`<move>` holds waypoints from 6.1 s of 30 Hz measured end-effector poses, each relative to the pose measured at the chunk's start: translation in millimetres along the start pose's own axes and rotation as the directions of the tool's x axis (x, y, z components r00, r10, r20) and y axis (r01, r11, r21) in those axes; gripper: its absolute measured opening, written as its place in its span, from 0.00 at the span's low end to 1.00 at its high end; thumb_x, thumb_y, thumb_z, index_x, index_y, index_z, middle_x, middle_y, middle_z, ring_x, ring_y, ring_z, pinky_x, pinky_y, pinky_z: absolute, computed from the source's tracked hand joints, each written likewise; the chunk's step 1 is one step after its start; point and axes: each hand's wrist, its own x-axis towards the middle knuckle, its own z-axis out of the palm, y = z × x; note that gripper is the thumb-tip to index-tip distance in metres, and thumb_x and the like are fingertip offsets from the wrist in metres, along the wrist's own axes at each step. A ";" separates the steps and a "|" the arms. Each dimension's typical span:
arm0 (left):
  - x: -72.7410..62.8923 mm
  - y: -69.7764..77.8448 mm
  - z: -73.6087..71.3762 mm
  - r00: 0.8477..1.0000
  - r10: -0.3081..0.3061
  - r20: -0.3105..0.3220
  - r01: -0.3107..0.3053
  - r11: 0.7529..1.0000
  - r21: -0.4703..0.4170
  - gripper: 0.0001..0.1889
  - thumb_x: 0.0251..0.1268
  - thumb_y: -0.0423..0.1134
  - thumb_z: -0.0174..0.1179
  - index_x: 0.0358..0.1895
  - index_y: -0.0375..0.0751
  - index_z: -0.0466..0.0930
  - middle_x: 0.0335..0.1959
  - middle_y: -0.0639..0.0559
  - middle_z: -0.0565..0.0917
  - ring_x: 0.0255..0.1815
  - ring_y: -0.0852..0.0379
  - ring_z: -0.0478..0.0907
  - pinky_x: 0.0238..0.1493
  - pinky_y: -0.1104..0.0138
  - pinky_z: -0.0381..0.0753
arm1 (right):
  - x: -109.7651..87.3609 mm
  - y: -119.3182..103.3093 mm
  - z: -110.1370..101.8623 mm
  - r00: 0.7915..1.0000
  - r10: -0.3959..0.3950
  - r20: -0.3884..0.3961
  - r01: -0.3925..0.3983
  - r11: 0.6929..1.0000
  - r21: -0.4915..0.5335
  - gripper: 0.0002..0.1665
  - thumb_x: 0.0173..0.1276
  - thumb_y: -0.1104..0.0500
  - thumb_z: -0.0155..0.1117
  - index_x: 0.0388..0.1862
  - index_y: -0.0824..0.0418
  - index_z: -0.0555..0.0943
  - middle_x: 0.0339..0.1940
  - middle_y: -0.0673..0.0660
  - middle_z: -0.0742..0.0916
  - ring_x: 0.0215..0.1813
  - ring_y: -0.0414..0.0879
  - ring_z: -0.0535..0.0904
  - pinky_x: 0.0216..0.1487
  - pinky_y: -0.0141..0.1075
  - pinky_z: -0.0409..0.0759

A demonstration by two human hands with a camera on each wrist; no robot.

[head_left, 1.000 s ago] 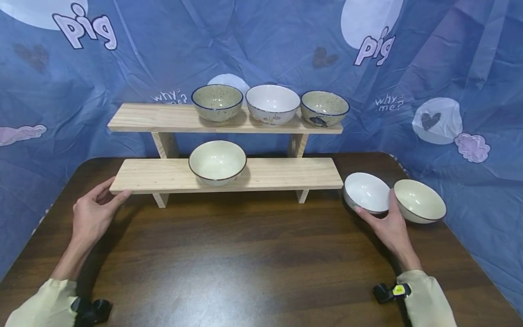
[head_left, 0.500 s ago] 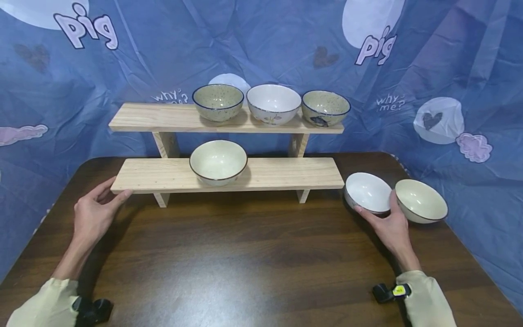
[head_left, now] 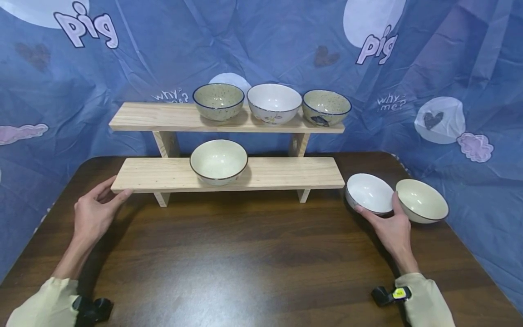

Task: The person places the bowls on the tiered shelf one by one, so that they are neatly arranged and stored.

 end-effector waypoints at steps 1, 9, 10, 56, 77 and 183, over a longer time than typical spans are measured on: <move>0.2 0.1 -0.1 1.000 -0.001 0.001 0.001 1.000 0.001 0.35 0.68 0.51 0.70 0.72 0.36 0.75 0.66 0.33 0.77 0.56 0.72 0.77 0.42 0.87 0.71 | -0.3 -0.1 -0.1 1.000 -0.002 -0.005 0.002 1.000 0.002 0.68 0.59 0.44 0.81 0.85 0.62 0.49 0.83 0.65 0.59 0.81 0.58 0.57 0.79 0.47 0.54; 0.1 -1.8 -0.1 1.000 -0.003 0.005 0.003 1.000 0.000 0.35 0.68 0.51 0.70 0.73 0.36 0.74 0.66 0.32 0.76 0.57 0.69 0.77 0.42 0.87 0.71 | -5.4 -5.9 -2.9 0.999 0.005 -0.039 -0.004 1.000 0.016 0.67 0.59 0.44 0.81 0.85 0.61 0.49 0.84 0.64 0.59 0.81 0.56 0.55 0.79 0.46 0.52; -0.2 -1.6 -0.4 1.000 -0.003 0.004 0.003 1.000 0.001 0.35 0.68 0.51 0.70 0.72 0.36 0.75 0.66 0.32 0.76 0.56 0.71 0.77 0.42 0.87 0.71 | -6.5 -7.2 -3.9 0.999 0.005 -0.042 -0.004 1.000 0.015 0.67 0.59 0.45 0.81 0.85 0.61 0.50 0.84 0.64 0.59 0.81 0.56 0.56 0.79 0.46 0.52; -0.1 1.1 0.2 1.000 -0.002 0.005 0.002 1.000 -0.002 0.35 0.68 0.51 0.70 0.72 0.36 0.75 0.67 0.33 0.76 0.58 0.70 0.77 0.43 0.87 0.71 | -29.0 -69.4 -13.8 0.980 -0.196 0.037 0.190 0.974 0.120 0.65 0.55 0.59 0.85 0.85 0.57 0.55 0.84 0.55 0.61 0.75 0.55 0.66 0.62 0.25 0.70; -0.2 0.3 -0.2 1.000 -0.004 0.005 0.004 1.000 0.018 0.35 0.69 0.52 0.70 0.73 0.37 0.75 0.66 0.34 0.76 0.58 0.69 0.77 0.43 0.87 0.70 | -28.1 -100.4 21.6 0.949 -0.286 0.131 0.253 0.941 0.223 0.66 0.54 0.61 0.86 0.85 0.59 0.54 0.84 0.57 0.60 0.76 0.58 0.66 0.67 0.54 0.71; -0.6 -0.1 0.1 1.000 0.000 -0.007 0.000 1.000 -0.020 0.35 0.68 0.49 0.71 0.73 0.36 0.74 0.66 0.31 0.76 0.56 0.74 0.76 0.44 0.87 0.72 | -25.0 -5.9 -51.7 0.991 -0.123 0.049 0.129 0.981 -0.143 0.60 0.73 0.42 0.69 0.86 0.63 0.43 0.60 0.72 0.84 0.59 0.64 0.82 0.41 0.15 0.67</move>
